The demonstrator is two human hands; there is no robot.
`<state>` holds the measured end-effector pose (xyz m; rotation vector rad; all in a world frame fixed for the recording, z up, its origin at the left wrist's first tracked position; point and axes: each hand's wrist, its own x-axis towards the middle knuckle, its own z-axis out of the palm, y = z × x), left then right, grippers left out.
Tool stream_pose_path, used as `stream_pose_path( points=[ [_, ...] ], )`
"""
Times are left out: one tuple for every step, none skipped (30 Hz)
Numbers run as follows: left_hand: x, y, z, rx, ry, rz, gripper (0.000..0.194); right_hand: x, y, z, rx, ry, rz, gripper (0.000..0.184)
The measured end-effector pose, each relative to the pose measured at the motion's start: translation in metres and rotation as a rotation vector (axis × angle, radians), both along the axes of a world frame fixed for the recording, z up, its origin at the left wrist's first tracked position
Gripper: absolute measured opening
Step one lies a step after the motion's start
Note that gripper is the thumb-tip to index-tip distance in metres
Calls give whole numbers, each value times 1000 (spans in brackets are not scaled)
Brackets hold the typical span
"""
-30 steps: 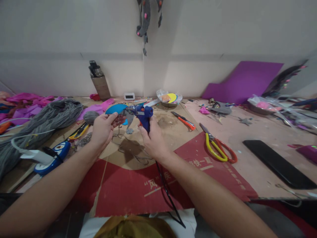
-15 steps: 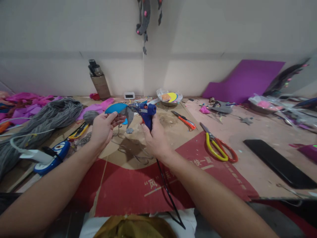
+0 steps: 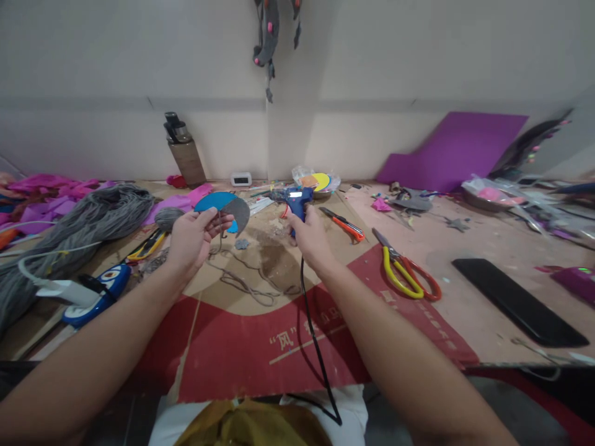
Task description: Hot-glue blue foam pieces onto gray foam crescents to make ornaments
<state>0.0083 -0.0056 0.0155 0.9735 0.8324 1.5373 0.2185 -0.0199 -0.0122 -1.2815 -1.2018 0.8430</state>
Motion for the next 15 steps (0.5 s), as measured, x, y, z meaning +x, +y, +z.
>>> stream_pose_path(
  points=[
    [0,0,0,1,-3,0,14,5,6,-1,-64,-62,-13,14],
    [0,0,0,6,-6,-4,15,11,11,-3,-127,-146,-35,11],
    [0,0,0,15,-9,-10,14,18,14,-4,-172,-213,-56,9],
    [0,0,0,26,-13,-19,14,25,16,-4,-202,-265,-75,8],
    [0,0,0,37,-19,-25,14,32,17,-4,-206,-311,-113,11],
    [-1,0,-1,49,-23,-27,14,39,16,-2,-183,-373,-175,15],
    [-1,0,0,59,-25,-25,14,43,13,1,-142,-461,-263,18],
    [-1,0,0,67,-25,-21,14,45,9,5,-84,-557,-354,18],
    [-1,-1,0,73,-22,-14,15,44,5,9,-17,-636,-424,17],
    [0,-1,1,77,-17,-9,15,40,-1,13,46,-673,-451,15],
    [0,-1,1,80,-9,-2,15,31,-6,17,95,-659,-417,13],
    [0,-1,2,82,-2,7,15,19,-12,19,119,-568,-324,13],
    [1,-1,2,85,4,18,15,5,-18,21,119,-440,-193,15],
    [1,-1,2,92,12,25,15,-12,-23,20,105,-324,-47,16],
    [1,-1,1,100,24,27,16,-29,-27,19,78,-220,66,19]
  ],
)
